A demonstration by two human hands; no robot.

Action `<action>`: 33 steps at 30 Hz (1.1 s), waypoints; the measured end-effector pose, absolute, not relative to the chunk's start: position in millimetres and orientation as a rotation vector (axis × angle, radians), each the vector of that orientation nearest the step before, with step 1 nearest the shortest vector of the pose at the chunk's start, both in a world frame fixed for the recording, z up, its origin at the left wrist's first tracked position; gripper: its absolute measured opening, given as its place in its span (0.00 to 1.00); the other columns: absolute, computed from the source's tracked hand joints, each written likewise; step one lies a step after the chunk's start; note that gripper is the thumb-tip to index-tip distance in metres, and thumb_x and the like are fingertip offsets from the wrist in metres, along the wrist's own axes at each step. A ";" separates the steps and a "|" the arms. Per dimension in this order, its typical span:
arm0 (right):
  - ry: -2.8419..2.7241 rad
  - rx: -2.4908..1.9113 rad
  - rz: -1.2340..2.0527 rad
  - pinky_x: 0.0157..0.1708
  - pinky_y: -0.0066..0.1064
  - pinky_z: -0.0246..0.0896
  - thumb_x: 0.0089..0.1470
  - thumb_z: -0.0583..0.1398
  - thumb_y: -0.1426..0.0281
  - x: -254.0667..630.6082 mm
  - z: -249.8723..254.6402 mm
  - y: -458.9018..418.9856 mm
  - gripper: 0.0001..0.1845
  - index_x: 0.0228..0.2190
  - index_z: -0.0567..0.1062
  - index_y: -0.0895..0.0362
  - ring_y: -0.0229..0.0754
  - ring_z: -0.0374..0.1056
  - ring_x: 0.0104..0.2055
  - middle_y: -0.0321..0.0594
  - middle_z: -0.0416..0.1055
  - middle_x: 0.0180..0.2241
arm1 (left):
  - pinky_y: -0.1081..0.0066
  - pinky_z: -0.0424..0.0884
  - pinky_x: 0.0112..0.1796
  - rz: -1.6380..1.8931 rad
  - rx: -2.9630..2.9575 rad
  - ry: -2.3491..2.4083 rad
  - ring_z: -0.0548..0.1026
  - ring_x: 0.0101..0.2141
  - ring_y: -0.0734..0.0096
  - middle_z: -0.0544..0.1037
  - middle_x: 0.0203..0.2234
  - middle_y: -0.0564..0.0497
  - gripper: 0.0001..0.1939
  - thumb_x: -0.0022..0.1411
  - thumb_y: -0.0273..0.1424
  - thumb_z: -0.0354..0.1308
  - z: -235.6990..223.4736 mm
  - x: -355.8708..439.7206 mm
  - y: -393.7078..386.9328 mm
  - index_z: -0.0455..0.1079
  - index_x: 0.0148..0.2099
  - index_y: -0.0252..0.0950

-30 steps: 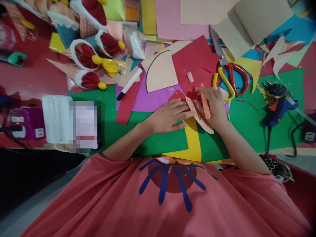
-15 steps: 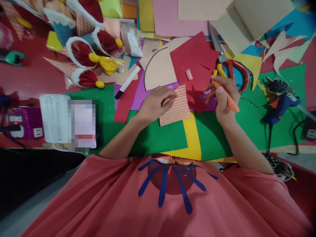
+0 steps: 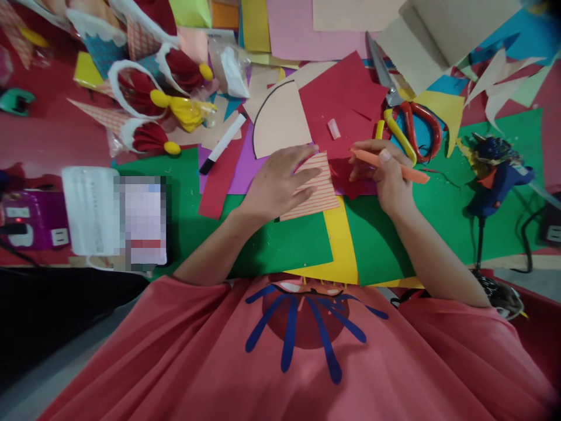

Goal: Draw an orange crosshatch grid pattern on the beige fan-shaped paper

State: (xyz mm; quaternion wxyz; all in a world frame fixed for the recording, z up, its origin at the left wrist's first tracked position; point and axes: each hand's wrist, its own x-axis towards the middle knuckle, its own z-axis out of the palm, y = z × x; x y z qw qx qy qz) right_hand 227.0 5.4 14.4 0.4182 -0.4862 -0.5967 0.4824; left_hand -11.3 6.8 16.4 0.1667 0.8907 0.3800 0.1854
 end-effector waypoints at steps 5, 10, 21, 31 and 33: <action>-1.390 -1.251 1.236 0.30 0.28 0.70 0.55 0.58 0.55 225.2 19.6 5.1 0.16 0.38 0.78 0.51 0.37 0.72 0.31 0.36 0.75 0.31 | 0.56 0.58 0.57 0.331 2.629 0.958 0.64 0.57 0.54 0.67 0.57 0.40 0.30 0.66 0.49 0.47 18.6 -4.9 0.1 0.60 0.61 0.33; -1.449 -1.258 1.254 0.26 0.24 0.67 0.54 0.60 0.57 224.5 25.5 6.2 0.14 0.34 0.77 0.54 0.33 0.70 0.26 0.35 0.74 0.27 | 0.58 0.60 0.57 0.195 2.684 0.769 0.65 0.57 0.54 0.66 0.58 0.38 0.29 0.65 0.44 0.53 22.6 0.8 -3.9 0.61 0.60 0.29; -1.450 -1.203 1.334 0.18 0.23 0.63 0.54 0.61 0.60 218.5 22.4 8.8 0.11 0.29 0.70 0.55 0.32 0.67 0.20 0.32 0.70 0.21 | 0.60 0.59 0.59 0.159 2.694 0.744 0.61 0.61 0.56 0.63 0.60 0.37 0.27 0.64 0.40 0.56 25.2 3.0 -10.1 0.62 0.60 0.30; -1.503 -1.251 1.309 0.16 0.24 0.60 0.52 0.62 0.60 217.7 25.1 10.2 0.12 0.25 0.69 0.54 0.32 0.64 0.19 0.31 0.68 0.19 | 0.58 0.61 0.58 0.204 2.658 0.797 0.62 0.60 0.55 0.65 0.59 0.36 0.26 0.64 0.40 0.56 21.3 6.0 -8.3 0.63 0.59 0.30; -1.495 -1.251 1.356 0.15 0.23 0.60 0.52 0.63 0.61 216.9 27.7 12.6 0.11 0.26 0.69 0.54 0.31 0.64 0.18 0.30 0.68 0.19 | 0.57 0.61 0.58 0.209 2.656 0.822 0.61 0.60 0.55 0.64 0.59 0.36 0.25 0.64 0.40 0.56 19.8 7.4 -7.1 0.63 0.58 0.31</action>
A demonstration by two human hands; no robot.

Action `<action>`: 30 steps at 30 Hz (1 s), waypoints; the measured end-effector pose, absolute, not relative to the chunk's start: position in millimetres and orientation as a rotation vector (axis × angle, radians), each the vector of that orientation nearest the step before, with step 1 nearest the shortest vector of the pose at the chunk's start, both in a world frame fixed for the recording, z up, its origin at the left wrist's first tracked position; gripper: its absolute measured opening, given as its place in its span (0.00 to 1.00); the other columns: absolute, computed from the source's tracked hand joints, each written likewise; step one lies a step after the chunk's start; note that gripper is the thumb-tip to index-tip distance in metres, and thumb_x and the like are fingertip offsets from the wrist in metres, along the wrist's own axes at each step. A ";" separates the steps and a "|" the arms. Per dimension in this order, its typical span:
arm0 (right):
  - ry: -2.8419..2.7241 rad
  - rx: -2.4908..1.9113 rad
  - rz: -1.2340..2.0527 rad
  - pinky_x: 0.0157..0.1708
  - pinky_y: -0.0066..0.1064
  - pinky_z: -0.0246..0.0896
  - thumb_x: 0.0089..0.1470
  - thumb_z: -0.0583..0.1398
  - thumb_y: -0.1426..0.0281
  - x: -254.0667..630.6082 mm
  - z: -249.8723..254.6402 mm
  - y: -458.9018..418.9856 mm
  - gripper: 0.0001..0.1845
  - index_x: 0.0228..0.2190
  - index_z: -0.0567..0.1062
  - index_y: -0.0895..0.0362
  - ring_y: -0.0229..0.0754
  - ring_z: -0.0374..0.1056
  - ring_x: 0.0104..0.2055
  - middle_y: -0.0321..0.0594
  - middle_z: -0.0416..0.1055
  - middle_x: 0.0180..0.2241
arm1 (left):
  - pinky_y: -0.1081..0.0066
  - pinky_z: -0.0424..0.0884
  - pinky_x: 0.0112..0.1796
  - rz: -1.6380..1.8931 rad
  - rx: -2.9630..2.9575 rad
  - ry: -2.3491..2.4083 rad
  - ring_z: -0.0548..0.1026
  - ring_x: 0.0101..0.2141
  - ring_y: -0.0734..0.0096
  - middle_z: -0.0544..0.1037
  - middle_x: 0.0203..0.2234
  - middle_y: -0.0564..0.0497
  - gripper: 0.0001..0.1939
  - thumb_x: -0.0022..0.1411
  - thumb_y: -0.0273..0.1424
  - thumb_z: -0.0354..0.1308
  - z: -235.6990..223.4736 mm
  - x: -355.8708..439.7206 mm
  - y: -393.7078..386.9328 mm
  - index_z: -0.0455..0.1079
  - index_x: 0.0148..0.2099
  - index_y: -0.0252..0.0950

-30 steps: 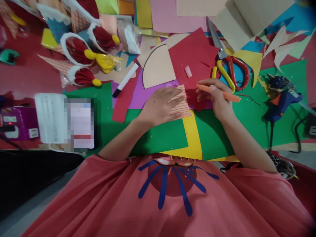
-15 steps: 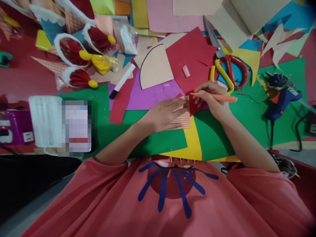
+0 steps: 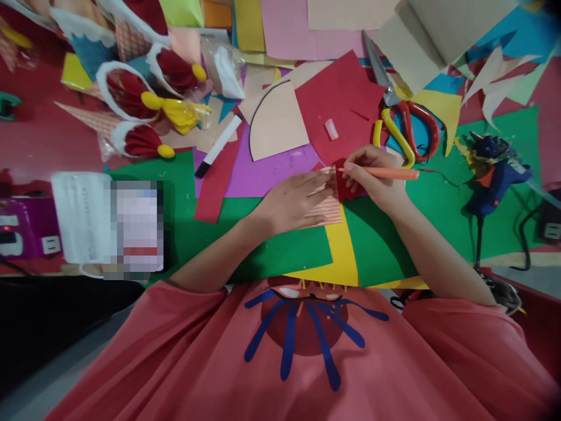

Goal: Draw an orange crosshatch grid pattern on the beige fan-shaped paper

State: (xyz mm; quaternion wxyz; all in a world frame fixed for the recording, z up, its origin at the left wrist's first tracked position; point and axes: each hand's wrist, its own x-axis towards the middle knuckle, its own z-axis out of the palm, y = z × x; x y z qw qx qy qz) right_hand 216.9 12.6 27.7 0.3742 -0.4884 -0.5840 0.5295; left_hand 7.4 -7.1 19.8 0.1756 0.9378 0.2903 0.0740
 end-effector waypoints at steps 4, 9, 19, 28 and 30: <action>-1.475 -1.277 1.443 0.15 0.24 0.62 0.51 0.63 0.64 214.2 31.4 20.9 0.10 0.25 0.69 0.55 0.32 0.66 0.18 0.32 0.70 0.20 | 0.57 0.62 0.57 0.172 2.664 0.855 0.62 0.60 0.54 0.64 0.59 0.36 0.23 0.64 0.38 0.57 22.8 11.3 -6.2 0.64 0.57 0.32; -1.534 -1.299 1.225 0.17 0.26 0.62 0.51 0.63 0.61 207.3 22.4 30.1 0.15 0.21 0.66 0.53 0.33 0.63 0.17 0.30 0.67 0.16 | 0.58 0.63 0.56 0.173 2.691 0.875 0.63 0.59 0.53 0.66 0.57 0.35 0.23 0.63 0.38 0.58 28.9 16.5 -6.9 0.66 0.56 0.29; -1.673 -1.386 0.864 0.19 0.32 0.57 0.54 0.60 0.61 198.8 11.5 29.8 0.22 0.16 0.57 0.53 0.34 0.55 0.17 0.31 0.57 0.14 | 0.57 0.63 0.56 0.255 2.630 0.892 0.63 0.58 0.54 0.67 0.57 0.36 0.25 0.62 0.40 0.59 22.7 14.9 -10.2 0.66 0.56 0.31; -1.730 -1.409 0.856 0.21 0.32 0.59 0.55 0.59 0.61 199.1 17.0 28.1 0.21 0.17 0.58 0.53 0.34 0.54 0.19 0.31 0.56 0.14 | 0.56 0.63 0.56 0.277 2.645 0.878 0.64 0.58 0.53 0.66 0.57 0.35 0.26 0.63 0.40 0.56 17.6 12.9 -12.8 0.63 0.59 0.30; -1.747 -1.410 0.851 0.21 0.32 0.57 0.54 0.60 0.62 199.6 16.8 28.5 0.21 0.17 0.57 0.53 0.34 0.52 0.19 0.31 0.54 0.14 | 0.56 0.63 0.56 0.277 2.647 0.883 0.64 0.58 0.53 0.66 0.57 0.35 0.27 0.63 0.40 0.57 17.2 13.0 -13.0 0.63 0.59 0.30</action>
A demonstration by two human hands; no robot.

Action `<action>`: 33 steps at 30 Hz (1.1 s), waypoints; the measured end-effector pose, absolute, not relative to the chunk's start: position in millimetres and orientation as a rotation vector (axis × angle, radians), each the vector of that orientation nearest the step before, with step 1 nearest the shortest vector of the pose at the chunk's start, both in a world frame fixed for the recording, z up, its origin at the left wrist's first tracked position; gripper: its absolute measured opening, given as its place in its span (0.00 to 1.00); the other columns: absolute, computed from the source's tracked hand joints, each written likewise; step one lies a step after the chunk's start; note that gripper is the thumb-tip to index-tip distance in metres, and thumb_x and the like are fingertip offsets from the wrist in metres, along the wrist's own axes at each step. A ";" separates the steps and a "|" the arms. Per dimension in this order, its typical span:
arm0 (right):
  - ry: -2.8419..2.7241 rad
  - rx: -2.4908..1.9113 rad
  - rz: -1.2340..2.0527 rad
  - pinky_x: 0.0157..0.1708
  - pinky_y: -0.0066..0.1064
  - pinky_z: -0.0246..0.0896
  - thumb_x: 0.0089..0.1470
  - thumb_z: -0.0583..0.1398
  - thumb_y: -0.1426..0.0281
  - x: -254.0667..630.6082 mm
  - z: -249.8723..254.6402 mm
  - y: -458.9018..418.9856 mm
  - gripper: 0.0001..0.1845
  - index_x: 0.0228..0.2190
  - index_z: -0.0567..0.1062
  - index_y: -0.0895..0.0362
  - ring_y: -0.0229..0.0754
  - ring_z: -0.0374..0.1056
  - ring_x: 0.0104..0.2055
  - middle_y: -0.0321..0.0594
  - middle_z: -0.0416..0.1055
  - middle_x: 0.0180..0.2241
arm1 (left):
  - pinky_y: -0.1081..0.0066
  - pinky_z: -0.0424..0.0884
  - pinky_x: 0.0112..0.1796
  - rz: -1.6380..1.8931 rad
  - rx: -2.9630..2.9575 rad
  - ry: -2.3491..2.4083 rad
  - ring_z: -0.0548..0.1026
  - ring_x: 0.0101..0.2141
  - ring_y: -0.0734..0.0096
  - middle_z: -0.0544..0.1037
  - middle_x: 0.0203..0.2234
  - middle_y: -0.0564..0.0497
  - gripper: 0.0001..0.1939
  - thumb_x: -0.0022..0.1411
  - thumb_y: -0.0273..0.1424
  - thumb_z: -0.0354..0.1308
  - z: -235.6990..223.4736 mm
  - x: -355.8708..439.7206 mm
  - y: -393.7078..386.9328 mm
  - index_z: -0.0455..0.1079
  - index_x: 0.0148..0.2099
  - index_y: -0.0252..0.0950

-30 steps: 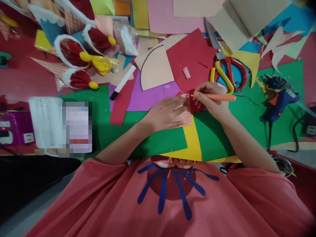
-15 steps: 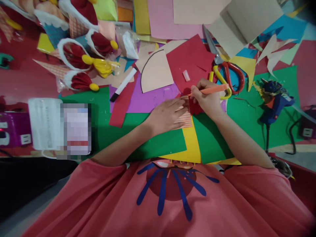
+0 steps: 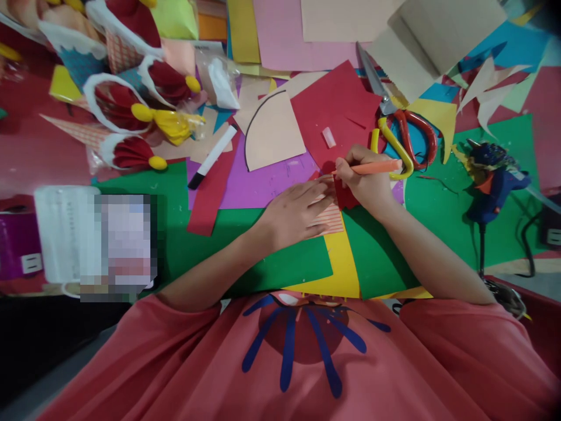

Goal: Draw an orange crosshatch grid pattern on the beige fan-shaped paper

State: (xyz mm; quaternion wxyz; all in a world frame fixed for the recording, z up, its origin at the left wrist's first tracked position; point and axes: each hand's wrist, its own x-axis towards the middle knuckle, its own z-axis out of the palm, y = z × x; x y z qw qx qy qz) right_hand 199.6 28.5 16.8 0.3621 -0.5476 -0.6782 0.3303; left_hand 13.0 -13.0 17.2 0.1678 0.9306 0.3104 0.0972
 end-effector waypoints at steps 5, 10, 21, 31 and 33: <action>-1.736 -1.396 0.895 0.22 0.31 0.55 0.54 0.60 0.66 200.7 15.8 28.5 0.21 0.16 0.57 0.54 0.34 0.53 0.20 0.31 0.54 0.15 | 0.57 0.64 0.55 0.311 2.641 0.887 0.65 0.57 0.53 0.67 0.56 0.36 0.26 0.63 0.41 0.57 15.6 12.3 -13.2 0.65 0.58 0.31; -1.706 -1.427 0.888 0.24 0.31 0.58 0.54 0.59 0.65 200.1 17.5 28.3 0.20 0.17 0.59 0.54 0.35 0.57 0.21 0.32 0.57 0.16 | 0.57 0.64 0.55 0.351 2.639 0.862 0.65 0.57 0.51 0.65 0.57 0.35 0.28 0.61 0.39 0.60 14.4 11.7 -13.3 0.64 0.58 0.28; -1.748 -1.391 0.894 0.20 0.31 0.51 0.51 0.59 0.70 200.3 17.9 27.4 0.20 0.15 0.55 0.54 0.33 0.48 0.18 0.31 0.52 0.14 | 0.57 0.64 0.55 0.324 2.625 0.880 0.66 0.56 0.52 0.68 0.55 0.36 0.26 0.61 0.40 0.59 14.4 11.2 -13.0 0.65 0.57 0.30; -1.720 -1.431 0.981 0.17 0.29 0.47 0.50 0.61 0.68 199.7 21.1 28.1 0.23 0.14 0.55 0.54 0.31 0.49 0.18 0.31 0.53 0.14 | 0.59 0.64 0.55 0.299 2.653 0.874 0.66 0.56 0.54 0.69 0.54 0.36 0.26 0.62 0.41 0.58 16.4 11.0 -12.1 0.65 0.57 0.29; -1.663 -1.423 1.017 0.17 0.28 0.47 0.51 0.61 0.66 200.2 22.1 27.9 0.23 0.14 0.55 0.55 0.31 0.51 0.18 0.31 0.54 0.14 | 0.59 0.63 0.56 0.293 2.660 0.866 0.65 0.57 0.55 0.68 0.56 0.36 0.27 0.63 0.42 0.57 15.7 10.6 -11.6 0.64 0.58 0.30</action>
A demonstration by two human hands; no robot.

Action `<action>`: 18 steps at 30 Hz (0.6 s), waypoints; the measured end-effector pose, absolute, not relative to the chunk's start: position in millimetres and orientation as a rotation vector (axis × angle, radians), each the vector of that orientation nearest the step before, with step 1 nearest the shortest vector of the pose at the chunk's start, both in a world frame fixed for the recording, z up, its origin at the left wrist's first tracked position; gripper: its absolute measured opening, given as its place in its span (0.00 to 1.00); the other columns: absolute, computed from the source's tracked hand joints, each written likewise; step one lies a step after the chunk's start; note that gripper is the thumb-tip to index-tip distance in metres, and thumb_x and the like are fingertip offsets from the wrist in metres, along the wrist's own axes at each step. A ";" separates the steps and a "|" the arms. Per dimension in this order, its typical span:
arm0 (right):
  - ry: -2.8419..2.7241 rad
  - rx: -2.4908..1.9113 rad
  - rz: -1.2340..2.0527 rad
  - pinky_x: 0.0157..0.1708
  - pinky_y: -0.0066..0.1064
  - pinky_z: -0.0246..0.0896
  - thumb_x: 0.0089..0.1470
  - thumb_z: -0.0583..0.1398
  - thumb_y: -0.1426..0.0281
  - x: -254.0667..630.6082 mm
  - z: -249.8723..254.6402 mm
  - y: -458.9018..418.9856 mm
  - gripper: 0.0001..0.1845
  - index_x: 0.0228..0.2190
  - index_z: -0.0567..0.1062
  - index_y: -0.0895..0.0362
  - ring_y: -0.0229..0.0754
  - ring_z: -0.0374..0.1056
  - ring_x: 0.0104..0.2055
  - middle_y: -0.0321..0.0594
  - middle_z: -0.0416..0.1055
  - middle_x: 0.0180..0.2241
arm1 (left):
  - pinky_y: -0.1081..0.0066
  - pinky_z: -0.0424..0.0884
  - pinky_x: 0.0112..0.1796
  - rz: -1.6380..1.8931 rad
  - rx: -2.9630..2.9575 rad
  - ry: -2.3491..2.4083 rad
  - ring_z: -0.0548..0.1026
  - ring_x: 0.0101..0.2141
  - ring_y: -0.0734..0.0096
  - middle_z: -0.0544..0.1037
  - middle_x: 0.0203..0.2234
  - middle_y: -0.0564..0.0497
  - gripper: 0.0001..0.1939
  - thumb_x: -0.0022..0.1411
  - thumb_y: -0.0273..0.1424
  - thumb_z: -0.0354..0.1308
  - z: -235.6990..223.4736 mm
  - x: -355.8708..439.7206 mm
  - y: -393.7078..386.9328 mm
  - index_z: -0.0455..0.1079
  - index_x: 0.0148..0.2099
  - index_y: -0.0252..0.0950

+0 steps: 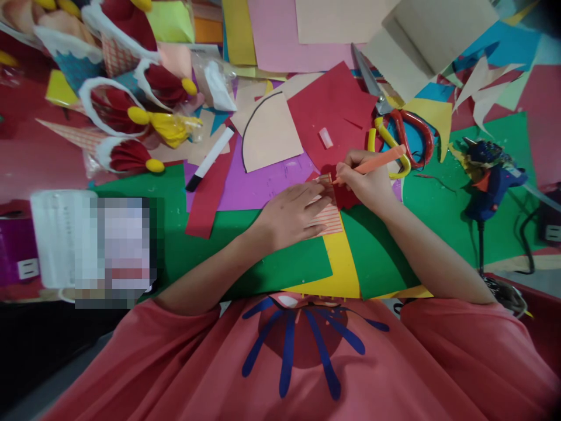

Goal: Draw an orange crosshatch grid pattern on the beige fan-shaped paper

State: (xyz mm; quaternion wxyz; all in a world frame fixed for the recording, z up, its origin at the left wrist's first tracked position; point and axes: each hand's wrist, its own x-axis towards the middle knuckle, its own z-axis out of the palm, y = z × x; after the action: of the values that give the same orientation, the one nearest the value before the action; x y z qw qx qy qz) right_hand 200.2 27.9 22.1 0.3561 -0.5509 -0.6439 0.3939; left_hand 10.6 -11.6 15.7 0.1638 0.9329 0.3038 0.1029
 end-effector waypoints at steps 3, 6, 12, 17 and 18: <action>-1.565 -1.367 1.065 0.17 0.28 0.50 0.54 0.59 0.62 202.0 22.9 27.6 0.22 0.15 0.59 0.55 0.31 0.54 0.18 0.31 0.57 0.14 | 0.58 0.61 0.57 0.282 2.680 0.874 0.64 0.58 0.56 0.67 0.57 0.37 0.26 0.64 0.42 0.54 12.9 8.9 -10.0 0.63 0.59 0.30; -1.505 -1.288 1.121 0.18 0.28 0.53 0.55 0.58 0.58 205.3 23.0 26.7 0.18 0.19 0.65 0.54 0.32 0.57 0.17 0.32 0.61 0.15 | 0.57 0.60 0.58 0.298 2.705 0.907 0.62 0.60 0.55 0.66 0.57 0.37 0.26 0.65 0.42 0.53 10.9 6.7 -7.7 0.64 0.58 0.30; -1.598 -1.285 1.101 0.20 0.29 0.59 0.53 0.61 0.60 210.7 25.5 25.9 0.10 0.32 0.75 0.53 0.33 0.64 0.21 0.35 0.71 0.25 | 0.55 0.60 0.58 0.172 2.641 1.034 0.60 0.61 0.55 0.63 0.60 0.38 0.25 0.66 0.41 0.52 13.9 4.7 -3.9 0.61 0.61 0.33; -1.500 -1.287 1.171 0.16 0.26 0.55 0.53 0.61 0.61 209.3 21.4 29.1 0.11 0.25 0.71 0.54 0.31 0.62 0.17 0.32 0.68 0.18 | 0.56 0.61 0.58 0.221 2.599 1.032 0.59 0.61 0.56 0.62 0.61 0.39 0.25 0.66 0.37 0.53 13.9 4.1 -3.3 0.59 0.61 0.33; -1.502 -1.301 1.162 0.16 0.26 0.55 0.52 0.62 0.62 208.8 20.5 29.5 0.12 0.23 0.69 0.54 0.31 0.61 0.17 0.31 0.67 0.17 | 0.56 0.61 0.58 0.233 2.596 1.032 0.60 0.61 0.56 0.62 0.61 0.40 0.25 0.66 0.38 0.53 13.8 4.2 -3.4 0.60 0.61 0.33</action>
State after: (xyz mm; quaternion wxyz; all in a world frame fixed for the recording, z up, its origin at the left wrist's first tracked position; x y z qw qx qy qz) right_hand 208.8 29.5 20.5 0.4077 -0.5160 -0.5957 0.4612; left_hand 4.2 -3.4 13.8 0.1685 0.9128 0.3629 0.0819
